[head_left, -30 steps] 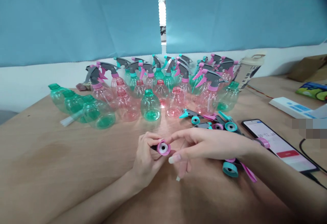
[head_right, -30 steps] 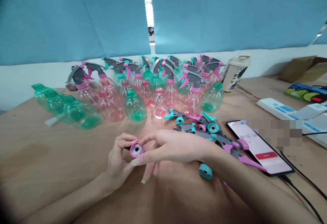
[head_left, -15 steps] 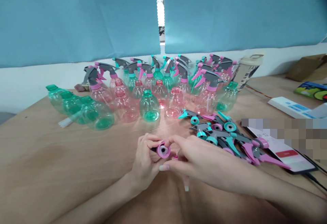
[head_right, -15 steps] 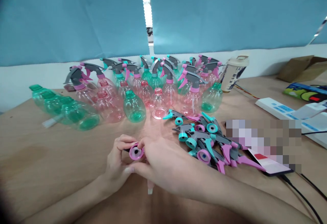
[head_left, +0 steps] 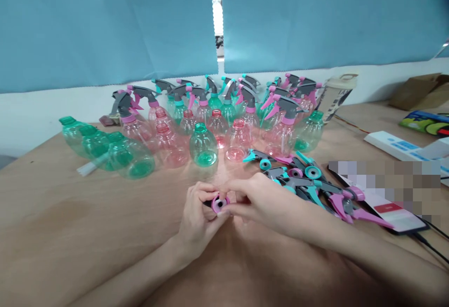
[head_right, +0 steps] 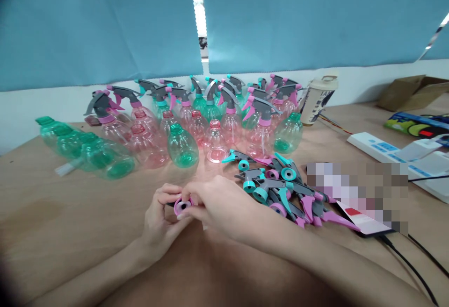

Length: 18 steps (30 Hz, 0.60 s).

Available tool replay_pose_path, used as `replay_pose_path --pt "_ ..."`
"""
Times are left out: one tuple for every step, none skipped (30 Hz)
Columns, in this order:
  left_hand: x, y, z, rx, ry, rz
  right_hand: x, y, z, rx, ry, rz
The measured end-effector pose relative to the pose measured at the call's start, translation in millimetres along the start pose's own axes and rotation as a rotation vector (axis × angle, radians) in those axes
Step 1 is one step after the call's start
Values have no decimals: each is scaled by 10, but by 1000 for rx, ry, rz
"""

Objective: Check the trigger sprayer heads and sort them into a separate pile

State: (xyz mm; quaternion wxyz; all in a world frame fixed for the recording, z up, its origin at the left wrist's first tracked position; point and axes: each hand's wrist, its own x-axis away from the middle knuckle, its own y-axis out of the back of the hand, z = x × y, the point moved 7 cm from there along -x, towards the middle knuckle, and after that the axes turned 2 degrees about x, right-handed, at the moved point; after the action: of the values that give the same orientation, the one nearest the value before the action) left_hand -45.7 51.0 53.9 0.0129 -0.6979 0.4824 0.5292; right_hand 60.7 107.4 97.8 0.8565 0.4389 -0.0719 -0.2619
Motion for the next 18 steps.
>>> replay_pose_path --pt "-4 0 -7 1 -7 -3 -11 6 -6 -43 19 12" --pt "-8 0 -17 2 -15 -5 -20 9 -13 -88 31 31" --pt "-14 -1 -28 6 -22 -6 -28 8 -21 -132 37 53" --pt "-20 -3 -39 10 -29 -6 -36 11 -31 -171 34 69" --pt "-25 -6 -50 16 -36 -4 -43 14 -44 -207 24 81" --pt "-29 -9 -62 21 -44 -3 -50 16 -56 -239 11 91" --pt "-33 -10 -75 25 -56 -1 -56 18 -64 -267 0 95" --pt "-36 -12 -85 26 -65 2 -62 20 -69 -292 -5 95" --pt "-38 -13 -90 28 -69 4 -66 17 -73 -308 -11 99" --pt "-39 -11 -90 35 -64 3 -69 12 -77 -312 -16 101" --pt "-42 -12 -82 47 -49 4 -71 8 -78 -307 -18 100" --pt "-44 -15 -70 65 -29 9 -75 8 -81 -294 -22 95" --pt "-45 -20 -61 84 -12 14 -78 7 -84 -279 -28 91" --pt "-47 -26 -55 99 -1 20 -83 6 -86 -268 -35 91" --pt "-49 -31 -53 109 4 24 -88 6 -85 -259 -37 92" --pt "-49 -35 -53 111 5 27 -94 6 -82 -253 -37 95" --pt "-49 -35 -53 109 2 25 -99 5 -78 -243 -35 100" --pt "-47 -33 -53 106 -3 20 -104 9 -71 -226 -25 101"
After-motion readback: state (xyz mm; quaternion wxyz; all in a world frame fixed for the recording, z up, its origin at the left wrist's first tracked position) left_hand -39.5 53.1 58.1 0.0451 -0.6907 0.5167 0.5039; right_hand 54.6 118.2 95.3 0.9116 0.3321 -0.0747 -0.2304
